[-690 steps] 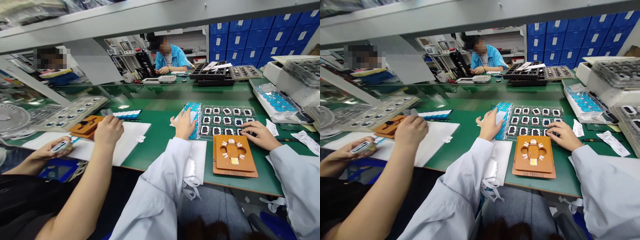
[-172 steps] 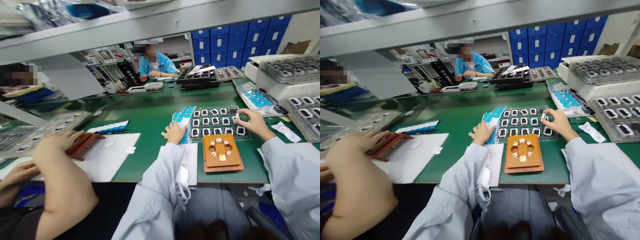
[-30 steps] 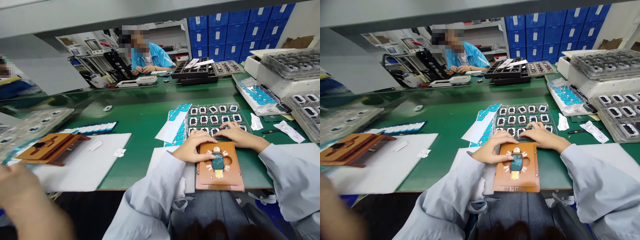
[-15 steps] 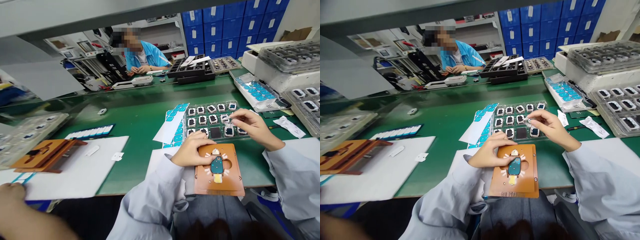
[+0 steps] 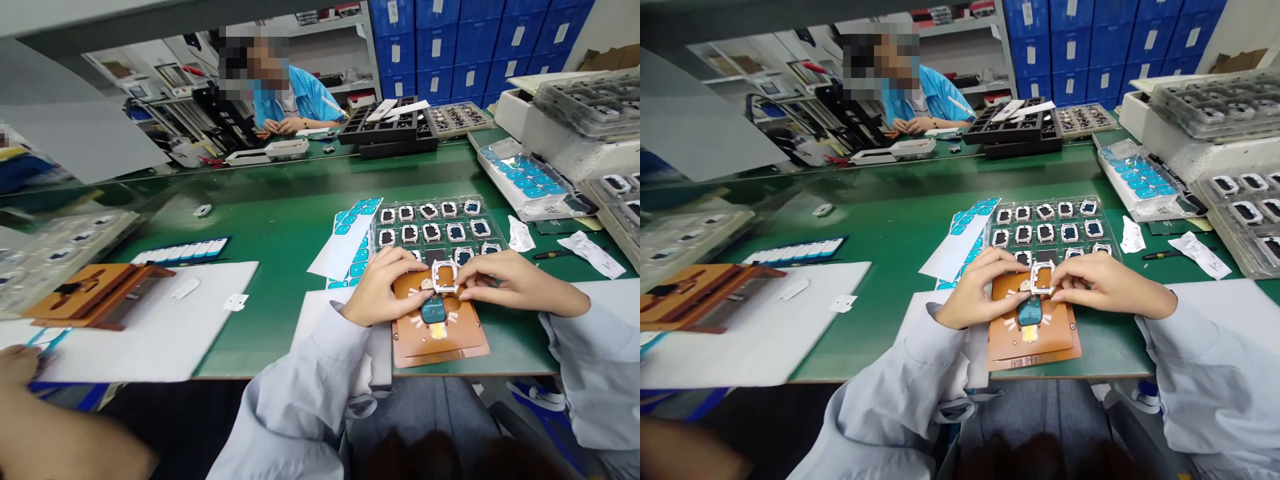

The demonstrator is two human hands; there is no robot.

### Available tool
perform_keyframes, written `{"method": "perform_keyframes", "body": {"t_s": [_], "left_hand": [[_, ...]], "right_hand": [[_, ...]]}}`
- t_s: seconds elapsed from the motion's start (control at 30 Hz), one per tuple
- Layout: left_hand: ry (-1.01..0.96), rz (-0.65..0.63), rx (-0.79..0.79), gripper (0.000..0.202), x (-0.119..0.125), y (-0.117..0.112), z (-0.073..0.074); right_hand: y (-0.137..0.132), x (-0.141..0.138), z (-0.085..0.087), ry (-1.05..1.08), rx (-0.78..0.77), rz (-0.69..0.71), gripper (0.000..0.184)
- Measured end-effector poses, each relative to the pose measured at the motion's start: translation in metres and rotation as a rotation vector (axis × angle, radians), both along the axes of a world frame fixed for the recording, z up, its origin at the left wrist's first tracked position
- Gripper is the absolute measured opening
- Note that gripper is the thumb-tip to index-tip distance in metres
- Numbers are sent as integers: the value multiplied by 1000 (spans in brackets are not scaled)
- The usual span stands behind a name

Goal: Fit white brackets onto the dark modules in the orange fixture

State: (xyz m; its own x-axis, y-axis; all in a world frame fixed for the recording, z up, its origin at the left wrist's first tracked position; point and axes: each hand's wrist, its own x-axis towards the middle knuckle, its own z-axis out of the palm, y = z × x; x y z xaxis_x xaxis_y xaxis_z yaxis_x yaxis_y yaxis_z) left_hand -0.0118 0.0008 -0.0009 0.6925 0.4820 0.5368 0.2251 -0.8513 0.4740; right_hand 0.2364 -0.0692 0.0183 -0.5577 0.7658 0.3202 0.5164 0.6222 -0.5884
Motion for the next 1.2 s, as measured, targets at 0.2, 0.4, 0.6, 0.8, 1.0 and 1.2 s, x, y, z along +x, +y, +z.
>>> {"method": "perform_keyframes", "body": {"t_s": [0.2,0.4,0.6,0.8,1.0,1.2], "left_hand": [[-151,-320,122,6,-4,-1,6],[-22,-398,146,15,-3,-2,7],[-32,-361,209,12,-2,-3,5],[-140,-232,326,20,-5,-2,5],[-143,-76,330,38,-7,1,5],[-149,-24,377,50,-8,1,3]], "right_hand": [[3,-2,0,51,180,-125,24],[-2,-6,-2,30,204,-253,29],[-9,-15,-8,17,239,-293,25],[-9,-17,-9,54,175,-310,18],[-10,-17,-8,52,194,-316,18],[-15,-29,-10,68,270,-159,17]]}}
